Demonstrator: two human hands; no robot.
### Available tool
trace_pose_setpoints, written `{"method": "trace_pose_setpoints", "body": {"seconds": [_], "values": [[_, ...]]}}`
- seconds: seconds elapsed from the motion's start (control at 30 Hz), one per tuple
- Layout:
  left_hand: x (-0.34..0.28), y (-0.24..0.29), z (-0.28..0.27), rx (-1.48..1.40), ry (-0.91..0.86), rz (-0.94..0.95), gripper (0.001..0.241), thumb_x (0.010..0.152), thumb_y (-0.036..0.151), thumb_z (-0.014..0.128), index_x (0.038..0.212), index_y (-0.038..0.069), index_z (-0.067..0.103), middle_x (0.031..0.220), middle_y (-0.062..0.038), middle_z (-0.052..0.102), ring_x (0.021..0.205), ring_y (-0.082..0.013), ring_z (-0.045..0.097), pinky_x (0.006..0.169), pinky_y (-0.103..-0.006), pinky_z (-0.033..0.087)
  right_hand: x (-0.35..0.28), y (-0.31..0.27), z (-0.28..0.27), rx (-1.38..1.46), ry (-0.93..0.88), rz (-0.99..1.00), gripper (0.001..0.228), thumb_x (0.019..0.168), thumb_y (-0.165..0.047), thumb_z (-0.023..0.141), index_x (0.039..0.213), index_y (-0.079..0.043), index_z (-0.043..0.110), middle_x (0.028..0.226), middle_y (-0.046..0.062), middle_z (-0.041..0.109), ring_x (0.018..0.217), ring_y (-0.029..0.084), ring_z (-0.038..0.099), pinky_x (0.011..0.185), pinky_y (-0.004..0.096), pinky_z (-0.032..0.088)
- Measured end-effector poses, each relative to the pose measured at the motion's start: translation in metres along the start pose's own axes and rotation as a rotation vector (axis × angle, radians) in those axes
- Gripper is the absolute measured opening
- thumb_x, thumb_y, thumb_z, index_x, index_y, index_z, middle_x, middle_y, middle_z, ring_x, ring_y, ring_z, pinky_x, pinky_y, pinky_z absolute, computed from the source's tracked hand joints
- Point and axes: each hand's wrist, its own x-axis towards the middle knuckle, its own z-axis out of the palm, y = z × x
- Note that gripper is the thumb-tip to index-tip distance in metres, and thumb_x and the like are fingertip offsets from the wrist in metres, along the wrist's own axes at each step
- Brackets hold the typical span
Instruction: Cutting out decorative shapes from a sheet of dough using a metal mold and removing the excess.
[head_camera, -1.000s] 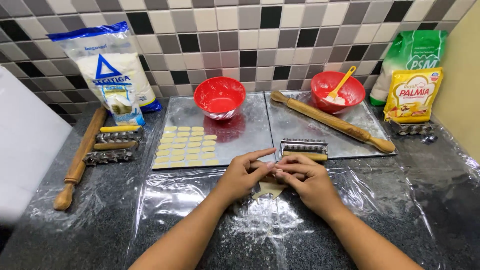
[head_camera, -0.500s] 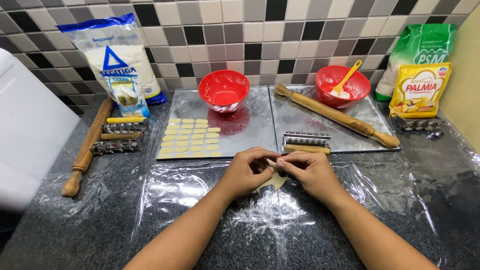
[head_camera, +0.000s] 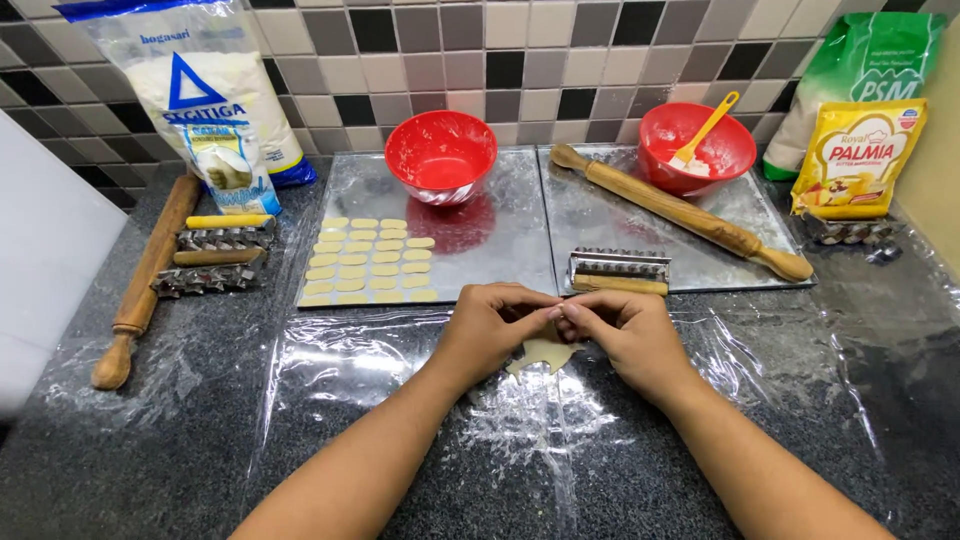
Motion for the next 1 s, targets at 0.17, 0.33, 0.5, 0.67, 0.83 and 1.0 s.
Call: {"method": "trace_pose_setpoints", "body": {"seconds": [0.17,0.33,0.5,0.67,0.83,1.0], "values": [[0.01,-0.01,-0.01,0.256,0.166,0.141,0.013,0.083,0.015,0.08,0.094,0.022,0.082,0.069,0.001,0.075,0.068,-0.0153,0.072,0.066,-0.025,0.056,-0.001,0.0,0.001,-0.073,0.048,-0.134,0.013,0.09,-0.005,0.075,0.101,0.002,0.079,0.074,0.015,0.076,0.067,0.017,0.072,0.063,0.03,0.062],[0.015,-0.032,-0.013,0.558,0.215,0.191,0.013,0.083,0.019,0.078,0.093,0.028,0.081,0.073,0.006,0.076,0.078,-0.0157,0.072,0.076,-0.0265,0.056,0.0,-0.019,-0.009,-0.553,0.103,-0.43,0.009,0.086,-0.015,0.081,0.095,-0.016,0.082,0.086,0.0,0.08,0.08,0.019,0.076,0.072,0.029,0.059],[0.009,-0.014,-0.005,0.718,0.019,0.219,0.02,0.084,0.022,0.069,0.099,0.029,0.079,0.1,0.009,0.077,0.105,-0.0218,0.062,0.091,-0.0395,0.049,-0.002,-0.018,-0.014,-0.739,0.021,-0.392,0.013,0.083,-0.012,0.079,0.096,-0.011,0.08,0.094,0.005,0.077,0.085,0.027,0.073,0.075,0.038,0.06],[0.01,-0.023,-0.008,0.628,0.081,0.184,0.021,0.08,0.02,0.068,0.096,0.029,0.078,0.103,0.006,0.068,0.103,-0.024,0.059,0.09,-0.0423,0.049,-0.002,-0.007,-0.007,-0.829,0.017,-0.396,0.014,0.084,-0.02,0.079,0.098,-0.015,0.08,0.093,0.006,0.072,0.092,0.029,0.07,0.084,0.04,0.057],[0.013,-0.032,-0.01,0.549,0.139,0.166,0.026,0.078,0.014,0.064,0.095,0.028,0.078,0.1,0.008,0.068,0.103,-0.0223,0.06,0.092,-0.0412,0.048,-0.002,-0.011,-0.001,-0.869,0.037,-0.318,0.017,0.087,-0.028,0.077,0.102,-0.019,0.078,0.088,0.004,0.068,0.091,0.028,0.069,0.083,0.04,0.058],[0.013,-0.029,-0.009,0.515,0.118,0.164,0.028,0.075,0.012,0.062,0.093,0.028,0.077,0.099,0.009,0.068,0.101,-0.0216,0.06,0.093,-0.0414,0.047,0.001,-0.006,0.0,-0.845,0.029,-0.281,0.011,0.086,-0.026,0.078,0.094,-0.018,0.074,0.089,0.002,0.066,0.094,0.03,0.069,0.083,0.044,0.056]]}}
